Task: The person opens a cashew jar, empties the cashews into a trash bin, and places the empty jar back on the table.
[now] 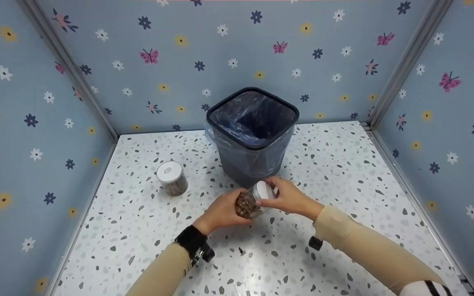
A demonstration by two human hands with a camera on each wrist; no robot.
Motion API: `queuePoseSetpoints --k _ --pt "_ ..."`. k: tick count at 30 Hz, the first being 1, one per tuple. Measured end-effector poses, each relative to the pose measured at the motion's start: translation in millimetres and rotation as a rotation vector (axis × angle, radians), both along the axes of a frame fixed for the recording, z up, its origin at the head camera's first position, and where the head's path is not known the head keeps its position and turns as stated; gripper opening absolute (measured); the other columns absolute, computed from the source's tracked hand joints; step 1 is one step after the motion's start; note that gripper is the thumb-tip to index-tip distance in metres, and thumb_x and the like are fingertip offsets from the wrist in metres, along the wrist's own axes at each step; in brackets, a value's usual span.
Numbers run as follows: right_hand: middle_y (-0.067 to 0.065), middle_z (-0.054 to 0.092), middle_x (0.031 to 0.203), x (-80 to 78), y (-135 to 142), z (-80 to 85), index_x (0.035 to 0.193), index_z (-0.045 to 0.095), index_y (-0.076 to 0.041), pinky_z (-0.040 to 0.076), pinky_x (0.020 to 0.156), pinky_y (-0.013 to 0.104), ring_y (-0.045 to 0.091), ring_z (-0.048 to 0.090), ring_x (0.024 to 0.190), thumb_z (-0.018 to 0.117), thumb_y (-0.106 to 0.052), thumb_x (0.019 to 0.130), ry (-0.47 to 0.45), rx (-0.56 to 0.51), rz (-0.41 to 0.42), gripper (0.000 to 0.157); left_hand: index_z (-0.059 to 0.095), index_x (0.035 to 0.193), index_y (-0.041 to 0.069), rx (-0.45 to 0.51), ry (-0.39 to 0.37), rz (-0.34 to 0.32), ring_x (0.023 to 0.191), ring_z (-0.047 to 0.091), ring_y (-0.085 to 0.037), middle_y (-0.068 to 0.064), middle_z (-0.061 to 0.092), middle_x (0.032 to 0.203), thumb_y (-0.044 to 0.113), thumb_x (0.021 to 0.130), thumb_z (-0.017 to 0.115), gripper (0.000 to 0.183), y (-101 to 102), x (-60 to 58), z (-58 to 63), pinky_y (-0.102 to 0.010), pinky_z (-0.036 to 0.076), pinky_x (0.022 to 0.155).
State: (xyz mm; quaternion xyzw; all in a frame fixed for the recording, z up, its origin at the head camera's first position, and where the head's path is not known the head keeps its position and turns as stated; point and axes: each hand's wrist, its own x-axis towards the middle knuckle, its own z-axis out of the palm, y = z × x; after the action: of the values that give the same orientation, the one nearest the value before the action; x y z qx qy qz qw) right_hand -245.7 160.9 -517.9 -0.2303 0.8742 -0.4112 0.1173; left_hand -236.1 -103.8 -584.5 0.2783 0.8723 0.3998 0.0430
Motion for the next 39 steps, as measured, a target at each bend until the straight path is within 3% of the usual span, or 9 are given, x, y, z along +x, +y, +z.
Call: queuePoseSetpoints --k 4,12,26,39 --pt "0.014 0.071 0.115 1.3 0.3 -1.7 0.137 0.065 -0.003 0.059 0.068 0.033 0.019 0.064 0.087 0.086 -0.046 0.09 0.008 0.001 -0.001 0.067 0.06 0.143 0.009 -0.001 -0.026 -0.006 0.118 0.071 -0.025 -0.01 0.073 0.132 0.034 0.073 0.099 0.084 0.1 -0.3 0.0 -0.046 0.058 0.109" --pt "0.01 0.072 0.112 3.6 0.6 -5.4 0.133 0.066 -0.003 0.057 0.078 0.034 0.019 0.064 0.092 0.087 -0.045 0.088 0.046 0.005 -0.009 0.065 0.061 0.141 0.012 0.008 -0.038 -0.017 0.116 0.071 -0.024 -0.007 0.074 0.129 0.031 0.073 0.099 0.08 0.9 0.3 -0.5 -0.044 0.058 0.106" --pt "0.01 0.073 0.11 5.4 4.6 -9.9 0.136 0.067 -0.001 0.055 0.076 0.029 0.016 0.062 0.087 0.089 -0.039 0.089 0.104 -0.047 0.035 0.065 0.063 0.143 0.011 -0.048 0.048 -0.012 0.109 0.074 -0.022 -0.006 0.077 0.124 0.038 0.071 0.099 0.085 2.1 2.5 0.6 -0.041 0.062 0.098" --pt "0.011 0.071 0.112 6.1 6.3 -16.8 0.136 0.065 -0.002 0.057 0.073 0.027 0.015 0.063 0.087 0.09 -0.036 0.085 0.122 -0.056 0.06 0.067 0.065 0.137 0.018 -0.067 0.066 -0.03 0.107 0.073 -0.019 -0.001 0.078 0.12 0.036 0.07 0.101 0.079 0.6 2.2 3.0 -0.038 0.061 0.097"
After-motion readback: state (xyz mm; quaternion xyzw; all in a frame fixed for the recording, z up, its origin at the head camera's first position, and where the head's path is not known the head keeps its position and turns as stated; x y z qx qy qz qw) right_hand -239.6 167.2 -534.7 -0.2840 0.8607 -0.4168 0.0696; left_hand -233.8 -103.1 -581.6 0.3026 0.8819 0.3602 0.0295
